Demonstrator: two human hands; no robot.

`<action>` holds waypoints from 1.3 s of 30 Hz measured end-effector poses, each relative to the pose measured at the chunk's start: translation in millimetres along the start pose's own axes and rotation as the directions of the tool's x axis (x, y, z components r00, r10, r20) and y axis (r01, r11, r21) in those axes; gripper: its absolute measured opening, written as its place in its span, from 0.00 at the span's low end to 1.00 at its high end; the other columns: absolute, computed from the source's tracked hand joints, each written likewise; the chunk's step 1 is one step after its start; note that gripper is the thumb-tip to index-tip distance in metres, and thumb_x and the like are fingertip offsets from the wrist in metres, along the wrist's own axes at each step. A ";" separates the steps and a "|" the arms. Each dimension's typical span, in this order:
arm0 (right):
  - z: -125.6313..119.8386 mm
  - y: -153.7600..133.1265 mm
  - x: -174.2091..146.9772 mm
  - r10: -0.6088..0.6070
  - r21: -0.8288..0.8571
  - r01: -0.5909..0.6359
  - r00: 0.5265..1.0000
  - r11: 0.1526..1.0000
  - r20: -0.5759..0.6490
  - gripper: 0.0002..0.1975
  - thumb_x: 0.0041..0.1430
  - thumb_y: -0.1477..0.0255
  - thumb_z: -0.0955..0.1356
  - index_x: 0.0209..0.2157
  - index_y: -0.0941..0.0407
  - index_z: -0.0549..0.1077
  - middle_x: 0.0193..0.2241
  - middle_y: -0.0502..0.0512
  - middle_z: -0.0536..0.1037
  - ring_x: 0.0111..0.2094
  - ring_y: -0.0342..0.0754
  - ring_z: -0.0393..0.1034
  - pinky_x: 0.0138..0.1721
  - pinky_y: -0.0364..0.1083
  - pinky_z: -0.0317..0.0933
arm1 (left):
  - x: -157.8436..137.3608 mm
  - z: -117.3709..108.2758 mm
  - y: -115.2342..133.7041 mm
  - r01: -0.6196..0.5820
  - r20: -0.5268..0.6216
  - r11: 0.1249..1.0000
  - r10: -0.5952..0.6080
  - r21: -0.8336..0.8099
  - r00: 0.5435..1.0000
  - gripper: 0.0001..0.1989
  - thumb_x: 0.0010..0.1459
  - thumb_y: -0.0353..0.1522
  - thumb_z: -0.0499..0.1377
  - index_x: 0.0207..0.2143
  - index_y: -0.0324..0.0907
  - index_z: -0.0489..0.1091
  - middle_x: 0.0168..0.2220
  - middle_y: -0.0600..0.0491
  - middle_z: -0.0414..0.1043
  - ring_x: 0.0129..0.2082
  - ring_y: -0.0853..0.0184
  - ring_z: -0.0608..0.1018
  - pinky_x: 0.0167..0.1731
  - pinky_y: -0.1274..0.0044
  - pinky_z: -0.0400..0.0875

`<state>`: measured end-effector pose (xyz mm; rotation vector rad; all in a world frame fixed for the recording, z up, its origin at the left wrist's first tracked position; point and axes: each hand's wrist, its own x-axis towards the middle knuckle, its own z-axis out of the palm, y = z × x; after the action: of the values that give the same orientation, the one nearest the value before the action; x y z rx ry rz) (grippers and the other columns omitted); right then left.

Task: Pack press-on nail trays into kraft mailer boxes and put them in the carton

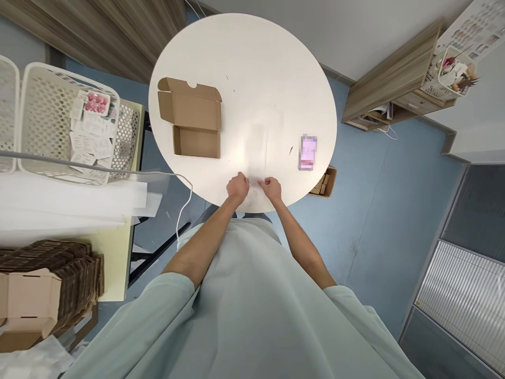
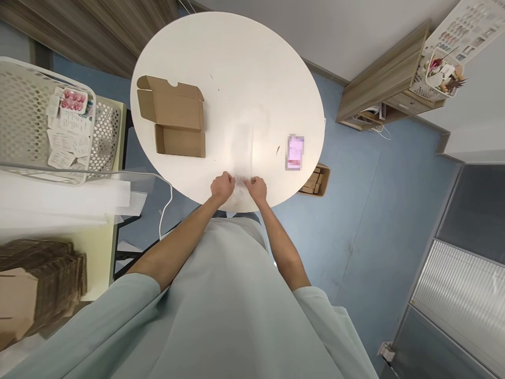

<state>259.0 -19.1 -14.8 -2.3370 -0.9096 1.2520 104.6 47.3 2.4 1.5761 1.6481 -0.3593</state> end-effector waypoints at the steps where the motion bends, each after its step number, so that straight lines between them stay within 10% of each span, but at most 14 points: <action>1: -0.5 -0.9 -1.2 0.014 0.017 -0.014 1.000 1.000 0.000 0.14 0.62 0.57 0.74 0.35 0.52 0.74 0.40 0.55 0.83 0.42 0.52 0.77 0.46 0.49 0.70 | -0.9 -1.1 -0.5 -0.014 -0.012 1.000 0.014 0.000 1.000 0.17 0.73 0.36 0.52 0.57 0.39 0.72 0.48 0.36 0.81 0.48 0.43 0.82 0.47 0.56 0.77; 6: -5.5 -3.6 -5.4 0.101 0.065 -0.102 0.995 0.993 0.021 0.13 0.63 0.58 0.74 0.37 0.53 0.75 0.42 0.54 0.85 0.42 0.51 0.78 0.44 0.47 0.70 | -8.4 -0.8 -8.3 -0.442 -0.157 0.896 0.442 0.040 0.883 0.21 0.73 0.33 0.51 0.64 0.37 0.67 0.66 0.33 0.70 0.64 0.46 0.76 0.60 0.55 0.75; 9: -8.1 -1.9 -4.1 0.108 0.093 -0.110 0.994 0.990 0.033 0.12 0.62 0.59 0.74 0.36 0.53 0.76 0.40 0.54 0.85 0.41 0.50 0.79 0.44 0.47 0.70 | -12.8 7.4 -16.9 -0.699 -0.035 0.708 0.704 0.101 0.709 0.28 0.73 0.40 0.55 0.69 0.37 0.64 0.74 0.32 0.61 0.75 0.45 0.64 0.72 0.53 0.63; 13: -8.3 2.8 -0.1 0.134 0.183 -0.140 0.990 0.973 0.044 0.14 0.60 0.58 0.76 0.35 0.53 0.77 0.37 0.53 0.85 0.38 0.49 0.80 0.43 0.46 0.73 | -16.0 18.4 -29.7 -0.752 0.128 0.634 0.743 0.179 0.657 0.50 0.63 0.51 0.66 0.77 0.33 0.55 0.79 0.30 0.49 0.80 0.40 0.53 0.77 0.51 0.49; 22: -15.9 7.2 -5.2 0.122 0.204 -0.135 0.990 0.970 0.075 0.12 0.69 0.63 0.72 0.47 0.56 0.76 0.43 0.58 0.85 0.34 0.48 0.81 0.42 0.48 0.77 | -9.8 12.6 -30.2 -0.702 0.171 0.671 0.683 0.239 0.710 0.44 0.54 0.23 0.59 0.75 0.33 0.60 0.78 0.36 0.56 0.78 0.47 0.60 0.75 0.56 0.57; 25: -28.1 10.9 -14.0 -0.130 -0.035 0.132 0.990 0.991 0.044 0.18 0.71 0.74 0.65 0.60 0.56 0.73 0.56 0.62 0.81 0.40 0.50 0.80 0.50 0.53 0.76 | -7.6 9.2 -26.0 -0.671 0.147 0.718 0.655 0.187 0.741 0.41 0.54 0.23 0.59 0.73 0.36 0.64 0.76 0.38 0.60 0.76 0.48 0.64 0.74 0.56 0.61; 30: -40.3 13.0 -24.8 -0.435 -0.200 0.488 0.862 0.849 0.260 0.32 0.64 0.80 0.64 0.68 0.50 0.68 0.68 0.59 0.72 0.48 0.53 0.77 0.47 0.53 0.76 | -6.5 3.3 -19.8 -0.637 0.115 0.766 0.627 0.092 0.770 0.33 0.57 0.27 0.60 0.67 0.39 0.71 0.72 0.41 0.69 0.71 0.47 0.72 0.71 0.57 0.66; 39: -33.3 8.7 -4.8 -0.352 -0.063 0.367 0.919 0.928 0.176 0.15 0.73 0.65 0.66 0.57 0.51 0.74 0.57 0.57 0.80 0.38 0.50 0.75 0.47 0.51 0.71 | 4.3 -10.4 -16.4 -0.261 0.019 0.911 0.281 -0.319 0.959 0.21 0.61 0.42 0.66 0.55 0.45 0.77 0.57 0.47 0.82 0.58 0.52 0.81 0.60 0.65 0.76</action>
<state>288.0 -28.6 1.8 -2.0276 -1.4080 1.2746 86.2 54.5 0.7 1.5054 1.3360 0.0015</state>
